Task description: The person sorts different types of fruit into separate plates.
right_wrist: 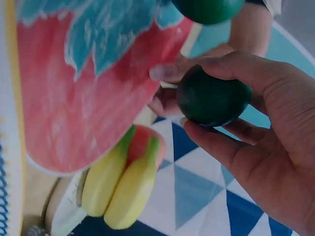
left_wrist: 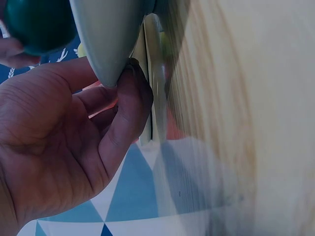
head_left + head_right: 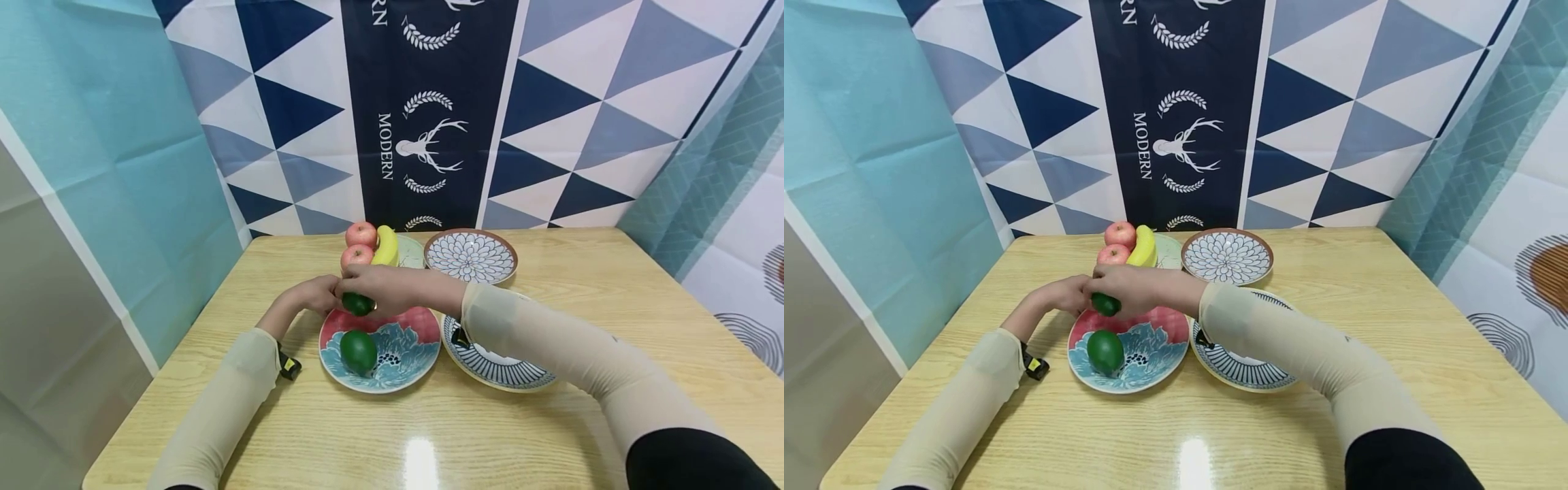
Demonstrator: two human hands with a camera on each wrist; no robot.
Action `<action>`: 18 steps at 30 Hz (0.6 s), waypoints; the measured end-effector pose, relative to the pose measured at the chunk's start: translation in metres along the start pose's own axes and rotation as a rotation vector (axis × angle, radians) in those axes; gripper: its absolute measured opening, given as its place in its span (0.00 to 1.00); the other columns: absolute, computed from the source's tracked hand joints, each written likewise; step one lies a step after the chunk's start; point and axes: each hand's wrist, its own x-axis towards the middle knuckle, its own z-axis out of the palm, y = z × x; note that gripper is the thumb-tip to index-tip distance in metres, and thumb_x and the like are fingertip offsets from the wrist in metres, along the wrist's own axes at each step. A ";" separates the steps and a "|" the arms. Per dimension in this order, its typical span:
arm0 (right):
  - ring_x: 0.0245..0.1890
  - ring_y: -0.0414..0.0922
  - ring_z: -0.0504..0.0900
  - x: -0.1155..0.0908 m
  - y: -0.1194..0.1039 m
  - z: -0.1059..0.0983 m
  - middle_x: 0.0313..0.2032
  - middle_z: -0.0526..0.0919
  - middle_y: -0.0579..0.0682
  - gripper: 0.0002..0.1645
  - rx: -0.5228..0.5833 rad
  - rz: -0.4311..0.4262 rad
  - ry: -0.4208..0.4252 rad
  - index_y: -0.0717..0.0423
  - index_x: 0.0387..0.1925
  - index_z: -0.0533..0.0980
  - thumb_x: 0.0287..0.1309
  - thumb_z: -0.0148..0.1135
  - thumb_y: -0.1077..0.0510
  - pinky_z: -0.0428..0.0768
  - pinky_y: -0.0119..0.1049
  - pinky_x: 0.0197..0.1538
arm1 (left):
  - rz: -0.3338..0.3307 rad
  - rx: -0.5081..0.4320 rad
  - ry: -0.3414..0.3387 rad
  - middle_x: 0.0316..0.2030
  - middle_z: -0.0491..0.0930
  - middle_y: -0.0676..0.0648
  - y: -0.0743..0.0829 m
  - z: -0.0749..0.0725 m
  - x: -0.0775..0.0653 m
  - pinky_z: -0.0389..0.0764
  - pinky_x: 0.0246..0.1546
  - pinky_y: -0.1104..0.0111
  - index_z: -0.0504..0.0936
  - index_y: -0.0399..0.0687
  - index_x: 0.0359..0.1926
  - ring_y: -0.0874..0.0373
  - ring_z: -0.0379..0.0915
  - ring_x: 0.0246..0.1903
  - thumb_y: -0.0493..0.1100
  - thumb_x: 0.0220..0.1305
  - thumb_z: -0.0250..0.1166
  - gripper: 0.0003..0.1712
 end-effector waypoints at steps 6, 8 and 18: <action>0.53 0.48 0.77 0.004 -0.011 0.009 0.57 0.76 0.55 0.34 -0.065 0.008 -0.105 0.55 0.64 0.77 0.56 0.80 0.59 0.78 0.38 0.60 | 0.019 0.034 0.000 0.31 0.75 0.46 -0.003 -0.002 0.001 0.72 0.26 0.71 0.80 0.34 0.48 0.58 0.69 0.25 0.26 0.63 0.56 0.13; 0.52 0.47 0.78 0.005 -0.014 0.011 0.57 0.75 0.53 0.34 -0.090 0.022 -0.136 0.53 0.65 0.77 0.58 0.78 0.60 0.79 0.37 0.60 | 0.016 0.041 -0.001 0.32 0.76 0.46 -0.002 -0.001 0.001 0.72 0.26 0.70 0.81 0.33 0.49 0.58 0.69 0.27 0.26 0.63 0.57 0.14; 0.55 0.46 0.76 0.006 -0.020 0.019 0.60 0.74 0.53 0.37 -0.181 0.053 -0.194 0.50 0.65 0.76 0.54 0.81 0.62 0.76 0.35 0.63 | 0.028 0.039 -0.019 0.35 0.77 0.45 -0.002 -0.002 0.003 0.72 0.24 0.71 0.81 0.34 0.57 0.60 0.68 0.22 0.26 0.64 0.53 0.22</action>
